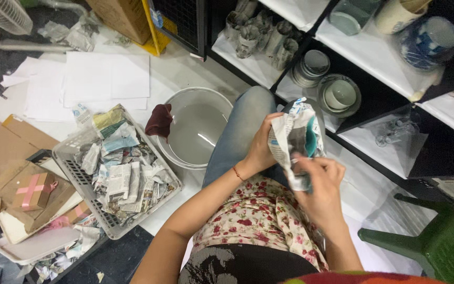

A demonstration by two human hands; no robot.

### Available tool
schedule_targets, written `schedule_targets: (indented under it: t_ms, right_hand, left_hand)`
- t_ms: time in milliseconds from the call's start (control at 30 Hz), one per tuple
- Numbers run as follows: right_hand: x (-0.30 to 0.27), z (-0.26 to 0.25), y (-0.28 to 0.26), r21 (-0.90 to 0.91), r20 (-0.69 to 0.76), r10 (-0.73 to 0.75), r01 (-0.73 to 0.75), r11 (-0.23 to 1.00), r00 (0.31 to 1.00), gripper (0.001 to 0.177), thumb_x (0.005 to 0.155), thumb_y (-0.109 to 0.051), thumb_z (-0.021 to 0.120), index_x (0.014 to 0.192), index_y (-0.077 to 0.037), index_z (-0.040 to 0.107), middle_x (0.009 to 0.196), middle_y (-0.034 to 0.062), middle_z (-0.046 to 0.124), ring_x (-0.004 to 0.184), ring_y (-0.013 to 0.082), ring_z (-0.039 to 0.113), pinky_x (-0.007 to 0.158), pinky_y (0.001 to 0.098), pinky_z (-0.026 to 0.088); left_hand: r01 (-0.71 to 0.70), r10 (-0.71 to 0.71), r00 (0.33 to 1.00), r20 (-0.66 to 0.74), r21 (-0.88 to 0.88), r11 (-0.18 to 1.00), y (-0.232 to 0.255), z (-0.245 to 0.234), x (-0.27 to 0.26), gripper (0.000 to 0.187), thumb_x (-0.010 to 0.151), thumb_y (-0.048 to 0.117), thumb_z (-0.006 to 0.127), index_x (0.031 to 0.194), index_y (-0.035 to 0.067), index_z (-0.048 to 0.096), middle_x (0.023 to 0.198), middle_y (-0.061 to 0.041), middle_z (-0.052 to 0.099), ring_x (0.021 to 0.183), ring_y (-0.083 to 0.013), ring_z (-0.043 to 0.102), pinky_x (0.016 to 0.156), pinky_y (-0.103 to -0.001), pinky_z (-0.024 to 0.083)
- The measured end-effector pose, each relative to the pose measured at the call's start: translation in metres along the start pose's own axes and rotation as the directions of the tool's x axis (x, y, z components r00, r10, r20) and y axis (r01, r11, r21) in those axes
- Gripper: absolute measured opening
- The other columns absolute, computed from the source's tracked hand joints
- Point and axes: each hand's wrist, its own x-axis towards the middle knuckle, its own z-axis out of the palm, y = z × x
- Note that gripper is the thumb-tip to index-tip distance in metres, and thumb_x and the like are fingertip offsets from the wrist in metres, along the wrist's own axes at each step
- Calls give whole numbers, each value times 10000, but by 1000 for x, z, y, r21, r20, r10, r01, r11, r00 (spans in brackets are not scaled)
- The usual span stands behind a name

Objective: The person sits on the floor and wraps various glassware items, including cups and glasses, with newspaper. They pick up each item, wrap it carefully, and place it on a nearby shelf.

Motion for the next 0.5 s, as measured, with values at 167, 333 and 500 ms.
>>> schedule_targets:
  t_ms: [167, 333, 500]
  right_hand:
    - [-3, -23, -4, 62, 31, -194, 191, 980, 981, 481, 650, -219, 869, 1095, -160, 693, 1073, 13, 655, 1201, 292, 538, 1013, 459, 336]
    - [-2, -28, -2, 321, -98, 106, -69, 945, 990, 208, 837, -79, 707, 1016, -169, 652, 1205, 100, 620, 1160, 296, 620, 974, 444, 500]
    - [-15, -20, 12, 395, 185, 479, -511, 763, 858, 642, 818, -182, 761, 1397, -50, 519, 1139, 97, 683, 798, 249, 622, 723, 393, 529]
  left_hand:
    - [133, -131, 990, 55, -38, 990, -6, 19, -16, 711, 866, 170, 810, 1455, 21, 442, 1407, -152, 579, 1290, -339, 637, 1073, -383, 528]
    - [-45, 42, 998, 50, 61, 997, 10, 13, -15, 735, 797, 132, 848, 1401, 27, 444, 1435, -174, 498, 1293, -382, 588, 1062, -418, 527]
    - [-72, 57, 993, 108, 146, 987, 29, 3, -8, 720, 771, 113, 864, 1373, 90, 469, 1446, -165, 521, 1264, -365, 618, 1001, -405, 570]
